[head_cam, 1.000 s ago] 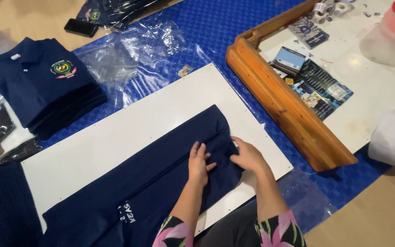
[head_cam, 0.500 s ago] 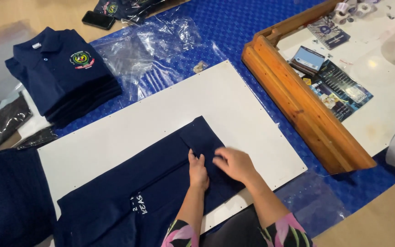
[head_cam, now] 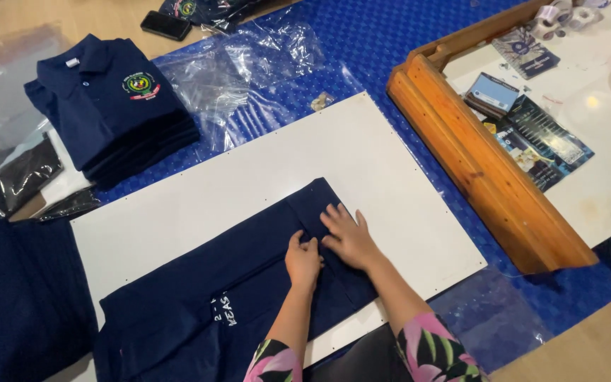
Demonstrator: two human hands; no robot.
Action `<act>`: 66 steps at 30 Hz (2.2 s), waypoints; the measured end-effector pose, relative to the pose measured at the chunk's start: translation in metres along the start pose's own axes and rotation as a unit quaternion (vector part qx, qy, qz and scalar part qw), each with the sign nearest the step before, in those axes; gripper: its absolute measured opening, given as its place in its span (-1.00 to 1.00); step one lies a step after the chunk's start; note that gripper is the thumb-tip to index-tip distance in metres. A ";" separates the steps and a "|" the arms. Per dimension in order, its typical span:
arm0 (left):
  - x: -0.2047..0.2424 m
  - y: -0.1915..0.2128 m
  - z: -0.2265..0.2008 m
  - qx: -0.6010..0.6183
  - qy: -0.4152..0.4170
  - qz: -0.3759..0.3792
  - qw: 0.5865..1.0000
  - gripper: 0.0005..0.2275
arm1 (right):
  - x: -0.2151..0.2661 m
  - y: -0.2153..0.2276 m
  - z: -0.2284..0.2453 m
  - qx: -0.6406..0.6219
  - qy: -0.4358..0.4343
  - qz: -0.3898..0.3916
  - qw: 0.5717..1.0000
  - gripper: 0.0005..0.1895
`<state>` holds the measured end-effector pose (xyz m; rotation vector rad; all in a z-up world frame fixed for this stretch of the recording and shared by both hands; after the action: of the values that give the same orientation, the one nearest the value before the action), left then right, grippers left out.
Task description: Folding navy blue polo shirts on a white board and stacking them.
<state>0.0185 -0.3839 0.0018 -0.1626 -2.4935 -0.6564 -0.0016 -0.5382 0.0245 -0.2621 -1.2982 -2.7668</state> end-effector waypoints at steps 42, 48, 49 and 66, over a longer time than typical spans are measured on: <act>0.067 0.024 -0.086 0.240 -0.080 0.220 0.942 -0.43 | 0.152 -0.065 0.134 0.076 0.016 0.161 0.984 -0.52; 0.027 0.204 0.084 0.365 -0.015 0.088 0.927 -0.35 | 0.155 -0.112 0.121 0.169 0.086 0.180 0.965 -0.50; 0.023 0.222 0.116 0.370 -0.014 0.080 0.926 -0.35 | 0.154 -0.114 0.134 0.171 0.095 0.186 0.963 -0.50; 0.055 0.122 0.284 0.565 0.091 0.101 0.814 -0.60 | 0.075 -0.088 0.061 -0.249 -0.225 -0.195 0.922 -0.50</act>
<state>-0.1347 -0.1406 -0.1239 0.0905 -2.2146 0.8920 -0.0800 -0.4349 0.0102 -0.7895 -0.7235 -3.5039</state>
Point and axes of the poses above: each hand's wrist, its own x-axis away from the middle knuckle, its own y-axis out of the back of the hand, z = x × y, the point moved 5 cm from there along -x, towards the middle knuckle, and after that the axes turned 14 degrees about -x, right-handed, at the moved point
